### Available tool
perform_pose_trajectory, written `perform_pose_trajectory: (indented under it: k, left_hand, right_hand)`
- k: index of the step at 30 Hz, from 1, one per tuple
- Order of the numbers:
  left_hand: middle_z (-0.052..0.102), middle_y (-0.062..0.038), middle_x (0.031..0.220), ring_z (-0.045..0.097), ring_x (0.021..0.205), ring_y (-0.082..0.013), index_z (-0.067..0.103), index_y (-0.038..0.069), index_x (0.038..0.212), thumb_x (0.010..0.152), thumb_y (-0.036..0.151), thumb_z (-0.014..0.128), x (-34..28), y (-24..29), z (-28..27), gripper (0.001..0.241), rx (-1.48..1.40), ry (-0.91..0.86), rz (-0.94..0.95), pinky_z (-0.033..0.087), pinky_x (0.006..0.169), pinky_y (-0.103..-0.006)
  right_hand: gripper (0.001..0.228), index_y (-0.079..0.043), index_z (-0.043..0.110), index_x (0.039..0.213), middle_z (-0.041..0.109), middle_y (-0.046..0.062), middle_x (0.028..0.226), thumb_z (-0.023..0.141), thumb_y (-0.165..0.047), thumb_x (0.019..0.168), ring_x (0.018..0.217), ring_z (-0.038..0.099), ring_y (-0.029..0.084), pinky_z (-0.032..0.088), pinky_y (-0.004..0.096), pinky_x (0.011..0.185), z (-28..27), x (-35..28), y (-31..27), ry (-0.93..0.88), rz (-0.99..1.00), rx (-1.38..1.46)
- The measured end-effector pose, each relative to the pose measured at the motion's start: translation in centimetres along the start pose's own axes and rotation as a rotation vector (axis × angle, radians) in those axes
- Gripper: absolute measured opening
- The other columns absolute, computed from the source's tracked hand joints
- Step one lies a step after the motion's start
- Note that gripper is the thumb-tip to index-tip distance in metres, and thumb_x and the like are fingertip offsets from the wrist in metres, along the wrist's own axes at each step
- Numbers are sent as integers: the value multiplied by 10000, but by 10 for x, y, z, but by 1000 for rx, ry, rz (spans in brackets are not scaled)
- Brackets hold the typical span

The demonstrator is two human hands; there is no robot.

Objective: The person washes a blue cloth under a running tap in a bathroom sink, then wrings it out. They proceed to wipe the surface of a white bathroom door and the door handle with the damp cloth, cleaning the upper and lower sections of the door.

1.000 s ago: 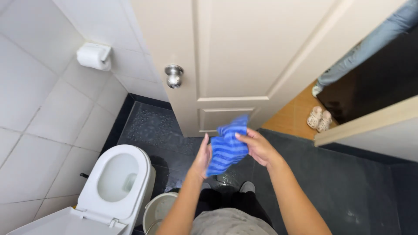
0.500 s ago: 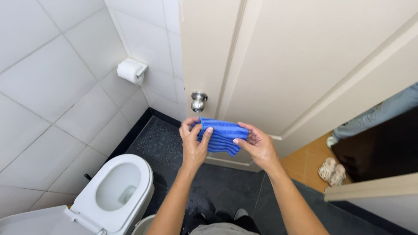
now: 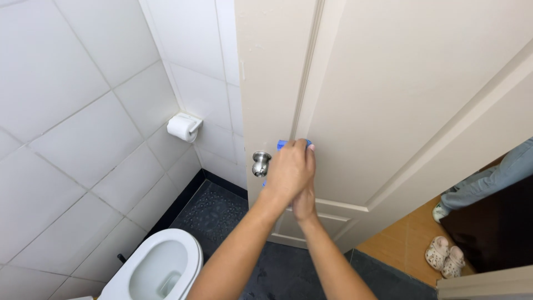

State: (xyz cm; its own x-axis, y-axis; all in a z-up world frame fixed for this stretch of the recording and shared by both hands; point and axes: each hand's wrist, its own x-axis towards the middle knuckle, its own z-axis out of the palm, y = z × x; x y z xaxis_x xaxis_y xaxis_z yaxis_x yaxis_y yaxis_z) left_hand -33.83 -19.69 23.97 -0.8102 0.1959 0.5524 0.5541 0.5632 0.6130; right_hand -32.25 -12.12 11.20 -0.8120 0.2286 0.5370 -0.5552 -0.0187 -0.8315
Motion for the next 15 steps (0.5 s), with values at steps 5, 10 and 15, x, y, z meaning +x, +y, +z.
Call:
perform_pose_trajectory:
  k: [5,10,15]
  left_hand:
    - [561,-312,1267,641,975,-490,634,-33,1109,990,296,614,2,18,-7,350,-29,-23,-73,548,812,-509]
    - [544,-274,1392,612,1164,-448,594,4,1232,1004,315,595,-3,-11,-18,386,-386,68,-57,513,944,-466]
    - [564,-208,1305,587,1142,-411,643,124,1243,956,334,646,-28,-118,12,355,90,215,-298,498,955,-470]
  right_hand:
    - [583,-75,439,1483,569,115,1357,379,-512,1101,1225,578,249,477,430,1010,3,19,7,18,367,582]
    - [658,-120,506,1430,624,101,1296,325,-629,1053,1162,640,252,517,446,994,5,70,-52,20,597,972]
    - [655,-44,477,1476,596,109,1346,286,-588,1164,1229,575,243,424,420,1112,-6,174,-110,-102,-88,904]
